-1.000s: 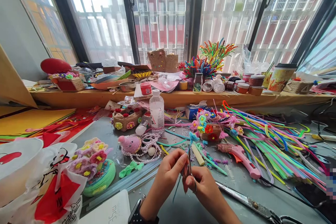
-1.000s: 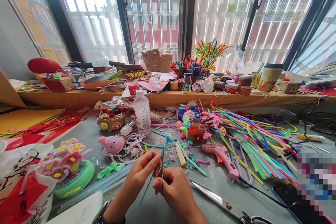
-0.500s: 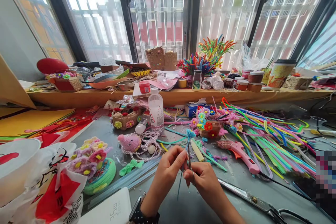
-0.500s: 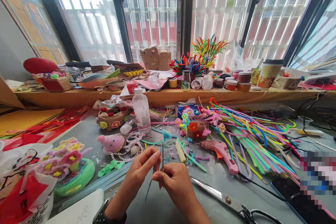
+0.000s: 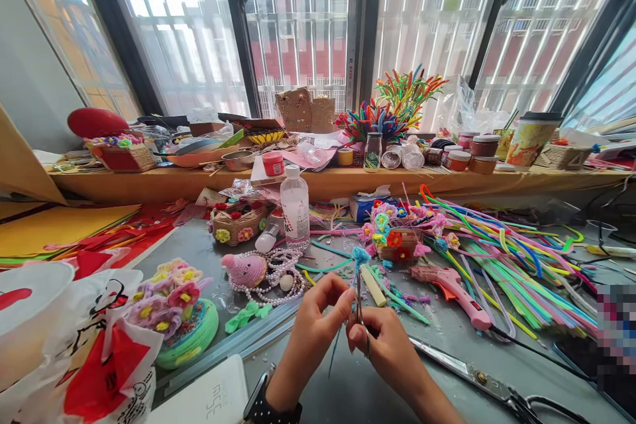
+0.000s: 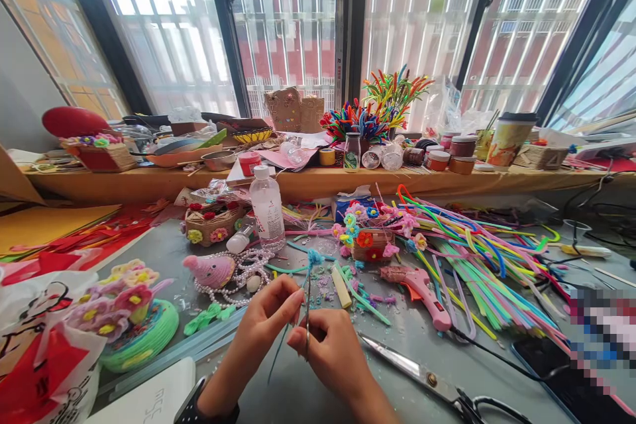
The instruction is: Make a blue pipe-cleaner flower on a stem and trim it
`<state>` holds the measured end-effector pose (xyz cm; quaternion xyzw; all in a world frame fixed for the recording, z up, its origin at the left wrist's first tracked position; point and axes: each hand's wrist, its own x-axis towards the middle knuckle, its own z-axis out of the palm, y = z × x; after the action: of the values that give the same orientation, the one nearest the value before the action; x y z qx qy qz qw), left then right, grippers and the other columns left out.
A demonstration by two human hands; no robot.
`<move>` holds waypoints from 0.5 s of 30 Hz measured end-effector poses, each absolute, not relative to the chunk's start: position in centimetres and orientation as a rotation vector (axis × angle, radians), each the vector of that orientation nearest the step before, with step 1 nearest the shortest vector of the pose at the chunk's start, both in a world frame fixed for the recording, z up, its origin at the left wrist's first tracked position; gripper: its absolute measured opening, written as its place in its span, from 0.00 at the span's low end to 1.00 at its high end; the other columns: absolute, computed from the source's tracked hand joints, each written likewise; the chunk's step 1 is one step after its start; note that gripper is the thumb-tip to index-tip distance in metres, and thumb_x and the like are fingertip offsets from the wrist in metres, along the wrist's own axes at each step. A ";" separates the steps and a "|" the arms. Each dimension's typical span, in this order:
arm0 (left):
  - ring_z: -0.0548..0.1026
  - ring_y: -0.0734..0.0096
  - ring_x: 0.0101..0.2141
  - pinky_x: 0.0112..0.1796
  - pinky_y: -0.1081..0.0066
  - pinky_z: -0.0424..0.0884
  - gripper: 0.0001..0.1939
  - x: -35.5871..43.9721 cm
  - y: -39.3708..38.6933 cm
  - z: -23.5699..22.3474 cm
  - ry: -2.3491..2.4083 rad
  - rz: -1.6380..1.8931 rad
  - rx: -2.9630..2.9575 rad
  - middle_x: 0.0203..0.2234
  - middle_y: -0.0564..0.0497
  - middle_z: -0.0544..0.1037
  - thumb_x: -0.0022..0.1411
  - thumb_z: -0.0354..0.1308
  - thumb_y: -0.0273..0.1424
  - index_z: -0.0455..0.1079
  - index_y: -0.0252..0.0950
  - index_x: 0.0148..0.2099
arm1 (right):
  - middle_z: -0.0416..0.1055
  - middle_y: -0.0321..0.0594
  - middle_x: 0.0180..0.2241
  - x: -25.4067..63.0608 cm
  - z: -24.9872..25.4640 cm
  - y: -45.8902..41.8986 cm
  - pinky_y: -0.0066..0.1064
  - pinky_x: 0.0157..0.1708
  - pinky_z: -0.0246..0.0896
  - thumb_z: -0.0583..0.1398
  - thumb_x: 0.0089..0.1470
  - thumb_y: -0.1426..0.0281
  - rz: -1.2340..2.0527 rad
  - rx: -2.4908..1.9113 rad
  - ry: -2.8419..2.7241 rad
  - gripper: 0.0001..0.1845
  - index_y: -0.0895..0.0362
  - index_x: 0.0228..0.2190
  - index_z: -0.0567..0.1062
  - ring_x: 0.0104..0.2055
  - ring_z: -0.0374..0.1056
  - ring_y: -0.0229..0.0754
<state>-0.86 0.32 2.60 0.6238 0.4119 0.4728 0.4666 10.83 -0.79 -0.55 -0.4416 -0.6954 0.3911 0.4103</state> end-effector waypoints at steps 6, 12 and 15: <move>0.60 0.78 0.20 0.23 0.77 0.58 0.10 -0.9 0.4 2.3 1.014 1.144 1.542 0.17 0.57 0.60 0.54 0.51 0.33 0.57 0.35 0.24 | 0.53 0.33 0.11 10.8 -0.7 -0.6 0.24 0.16 0.42 0.41 0.38 0.39 0.936 -1.145 -1.763 0.38 0.60 0.09 0.63 0.15 0.49 0.32; 0.60 0.78 0.21 0.24 0.76 0.58 0.10 -1.1 0.4 2.3 1.016 1.138 1.542 0.17 0.57 0.59 0.54 0.49 0.33 0.56 0.35 0.24 | 0.54 0.33 0.09 10.7 -0.6 -0.4 0.23 0.18 0.47 0.47 0.43 0.45 0.866 -1.230 -1.764 0.33 0.59 0.05 0.60 0.15 0.52 0.32; 0.60 0.77 0.21 0.24 0.76 0.57 0.10 -1.2 0.4 2.4 1.013 1.135 1.541 0.17 0.58 0.59 0.54 0.49 0.33 0.56 0.35 0.24 | 0.54 0.33 0.08 10.6 -0.6 -0.4 0.23 0.18 0.47 0.49 0.44 0.47 0.879 -1.233 -1.747 0.33 0.59 0.05 0.59 0.15 0.52 0.32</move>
<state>-1.16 0.39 2.42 0.6286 0.4130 0.4630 0.4690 10.63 -0.41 -0.59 -0.4880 -0.6917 0.3478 0.4031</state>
